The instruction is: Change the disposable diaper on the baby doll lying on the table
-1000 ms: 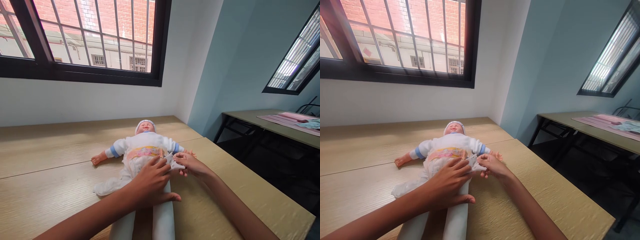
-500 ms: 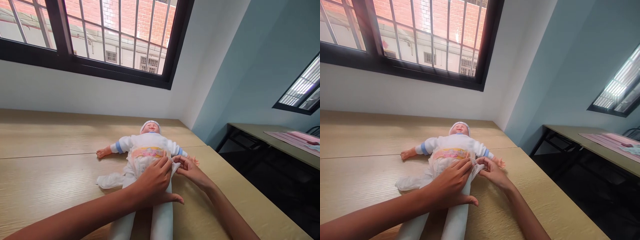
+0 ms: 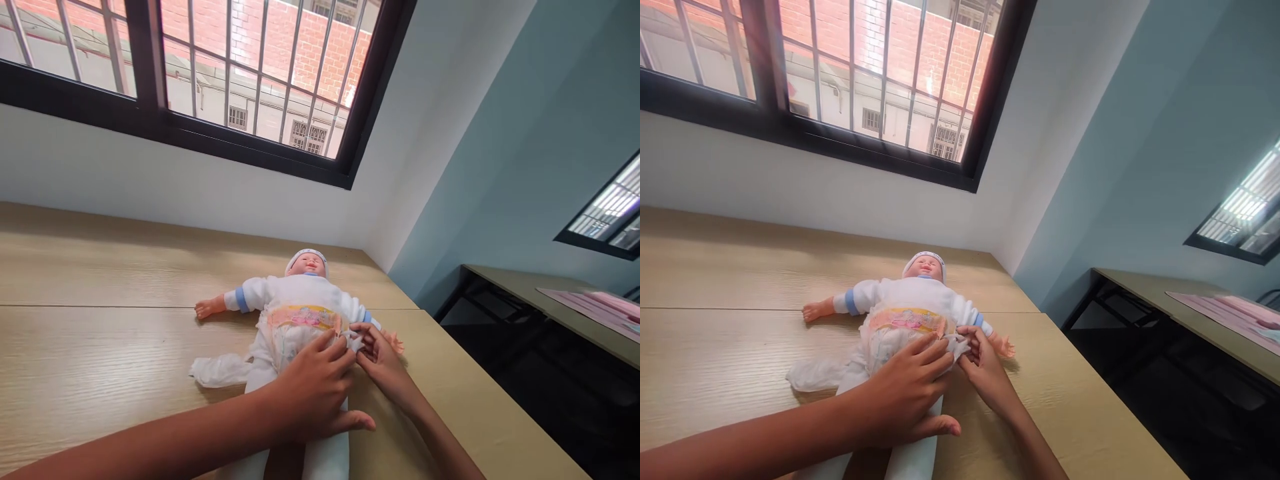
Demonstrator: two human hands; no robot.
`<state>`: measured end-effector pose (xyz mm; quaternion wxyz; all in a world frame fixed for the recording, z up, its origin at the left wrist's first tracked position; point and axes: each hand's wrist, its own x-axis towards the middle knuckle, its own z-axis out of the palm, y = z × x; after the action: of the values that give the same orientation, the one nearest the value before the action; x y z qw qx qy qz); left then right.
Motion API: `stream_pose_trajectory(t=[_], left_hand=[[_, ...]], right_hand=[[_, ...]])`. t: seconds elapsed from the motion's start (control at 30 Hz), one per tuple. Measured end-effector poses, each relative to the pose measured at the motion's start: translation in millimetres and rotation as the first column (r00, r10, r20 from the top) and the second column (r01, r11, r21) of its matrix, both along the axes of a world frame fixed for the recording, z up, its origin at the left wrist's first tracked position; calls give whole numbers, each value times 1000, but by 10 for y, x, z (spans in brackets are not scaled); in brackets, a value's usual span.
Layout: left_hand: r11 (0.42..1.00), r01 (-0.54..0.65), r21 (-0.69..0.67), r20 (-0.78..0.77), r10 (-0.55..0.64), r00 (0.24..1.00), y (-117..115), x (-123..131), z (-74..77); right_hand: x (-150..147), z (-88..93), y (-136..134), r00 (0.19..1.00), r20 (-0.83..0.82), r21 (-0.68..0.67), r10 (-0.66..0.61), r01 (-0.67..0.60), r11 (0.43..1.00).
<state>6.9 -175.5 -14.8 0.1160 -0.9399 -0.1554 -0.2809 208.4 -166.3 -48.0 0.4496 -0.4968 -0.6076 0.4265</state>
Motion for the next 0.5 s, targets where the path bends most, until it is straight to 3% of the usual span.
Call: stream_pose_trajectory(t=[0.27, 0.37, 0.5], left_hand=[[997, -78, -11, -17, 78, 997, -24, 5, 4], [994, -106, -25, -17, 105, 994, -32, 9, 13], [991, -120, -58, 12, 121, 993, -43, 16, 19]], right_hand=[[52, 215, -22, 973, -228, -29, 40, -48, 998], [64, 300, -78, 930, -368, -53, 29, -52, 997], [78, 345, -130, 870, -481, -50, 106, -148, 988]])
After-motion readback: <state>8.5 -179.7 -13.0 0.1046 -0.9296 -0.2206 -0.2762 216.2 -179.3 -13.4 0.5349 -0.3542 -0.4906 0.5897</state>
